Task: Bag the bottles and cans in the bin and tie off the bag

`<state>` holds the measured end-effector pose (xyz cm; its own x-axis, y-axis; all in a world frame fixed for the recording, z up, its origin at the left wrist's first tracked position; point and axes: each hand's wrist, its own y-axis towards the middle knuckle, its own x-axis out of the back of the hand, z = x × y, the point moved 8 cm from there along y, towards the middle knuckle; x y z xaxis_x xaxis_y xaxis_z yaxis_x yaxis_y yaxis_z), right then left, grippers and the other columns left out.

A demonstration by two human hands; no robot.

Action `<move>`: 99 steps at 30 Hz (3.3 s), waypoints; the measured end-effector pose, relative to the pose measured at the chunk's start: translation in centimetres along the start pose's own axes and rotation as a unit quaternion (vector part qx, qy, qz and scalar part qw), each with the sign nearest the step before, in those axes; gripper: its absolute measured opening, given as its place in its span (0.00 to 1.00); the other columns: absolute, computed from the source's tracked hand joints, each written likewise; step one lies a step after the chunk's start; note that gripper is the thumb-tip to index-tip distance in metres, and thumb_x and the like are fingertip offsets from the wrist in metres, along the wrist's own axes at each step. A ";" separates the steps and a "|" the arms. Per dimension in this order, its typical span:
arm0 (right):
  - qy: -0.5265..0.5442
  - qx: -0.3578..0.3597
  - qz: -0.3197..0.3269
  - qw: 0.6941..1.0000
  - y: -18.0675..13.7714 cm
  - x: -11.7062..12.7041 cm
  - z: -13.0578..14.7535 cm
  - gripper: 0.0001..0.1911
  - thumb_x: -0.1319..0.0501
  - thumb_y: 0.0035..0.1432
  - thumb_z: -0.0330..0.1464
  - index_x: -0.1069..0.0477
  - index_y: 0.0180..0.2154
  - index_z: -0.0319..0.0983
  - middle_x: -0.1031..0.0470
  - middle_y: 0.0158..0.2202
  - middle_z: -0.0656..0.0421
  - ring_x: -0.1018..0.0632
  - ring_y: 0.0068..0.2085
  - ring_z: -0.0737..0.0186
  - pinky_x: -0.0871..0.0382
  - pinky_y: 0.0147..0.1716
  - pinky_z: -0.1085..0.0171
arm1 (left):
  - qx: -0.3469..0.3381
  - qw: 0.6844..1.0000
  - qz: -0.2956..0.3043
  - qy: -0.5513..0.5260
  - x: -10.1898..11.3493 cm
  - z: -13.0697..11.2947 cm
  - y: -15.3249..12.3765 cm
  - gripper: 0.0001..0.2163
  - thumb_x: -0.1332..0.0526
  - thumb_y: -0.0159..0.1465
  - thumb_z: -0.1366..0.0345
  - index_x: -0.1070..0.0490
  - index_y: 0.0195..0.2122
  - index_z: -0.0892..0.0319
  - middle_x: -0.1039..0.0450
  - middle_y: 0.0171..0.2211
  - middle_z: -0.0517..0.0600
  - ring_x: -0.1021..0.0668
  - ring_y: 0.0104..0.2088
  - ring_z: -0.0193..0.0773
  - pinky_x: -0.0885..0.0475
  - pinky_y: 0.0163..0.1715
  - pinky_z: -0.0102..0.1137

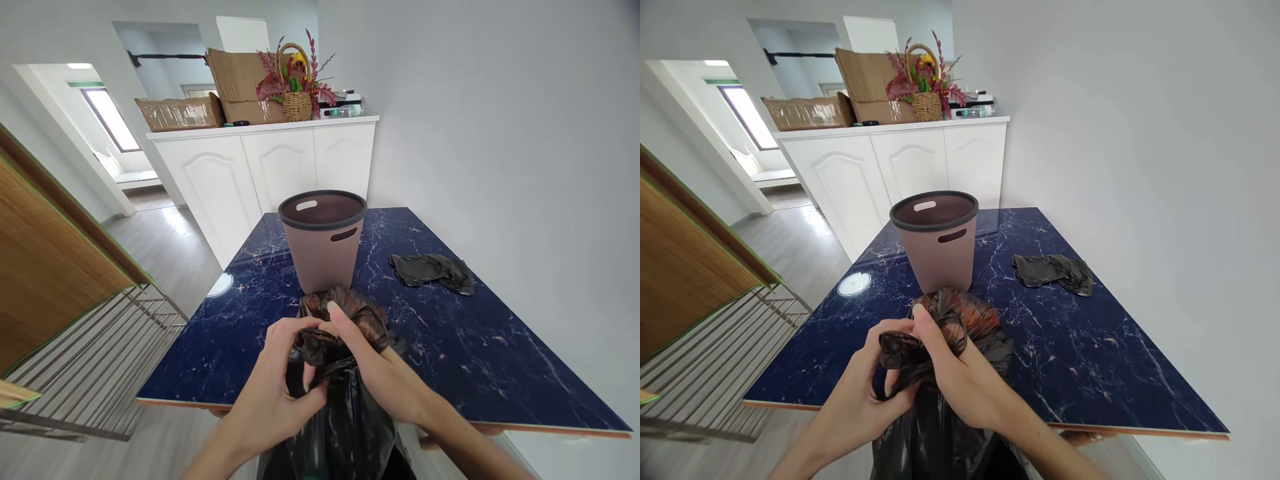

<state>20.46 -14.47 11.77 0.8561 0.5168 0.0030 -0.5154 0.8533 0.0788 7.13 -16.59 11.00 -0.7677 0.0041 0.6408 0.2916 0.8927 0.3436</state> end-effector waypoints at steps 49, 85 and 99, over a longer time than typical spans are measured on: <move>-0.498 0.342 -0.106 0.790 -9.3 -0.5 -1.5 0.09 0.45 0.74 0.21 0.35 0.50 0.38 0.25 0.29 0.62 0.30 0.27 0.65 0.33 0.33 0.63 | 0.249 0.889 -0.182 -0.338 -0.8 10.5 0.3 0.21 0.29 0.65 0.43 0.15 0.44 0.57 0.16 0.39 0.50 0.20 0.40 0.42 0.27 0.39 0.30; -0.498 0.078 -0.364 0.783 -11.7 13.7 0.8 0.15 0.43 0.74 0.48 0.28 0.42 0.45 0.24 0.39 0.55 0.21 0.37 0.55 0.28 0.33 0.58 | 0.215 0.945 -0.169 -0.180 1.7 15.3 -0.5 0.21 0.40 0.72 0.41 0.20 0.44 0.54 0.18 0.49 0.52 0.20 0.53 0.47 0.28 0.56 0.36; -0.635 -0.020 -0.502 0.586 -15.3 25.8 -2.1 0.15 0.42 0.68 0.43 0.47 0.32 0.50 0.34 0.34 0.52 0.24 0.45 0.42 0.33 0.37 0.49 | 0.119 0.986 -0.094 -0.064 1.0 13.2 0.1 0.13 0.41 0.73 0.51 0.23 0.43 0.54 0.20 0.47 0.53 0.19 0.47 0.45 0.26 0.52 0.39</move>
<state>50.36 -14.08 8.50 0.0529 -0.6940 0.7180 0.2945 0.6979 0.6529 -1.17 -10.54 2.66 -0.8653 -0.1294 0.4844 0.0061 0.9633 0.2682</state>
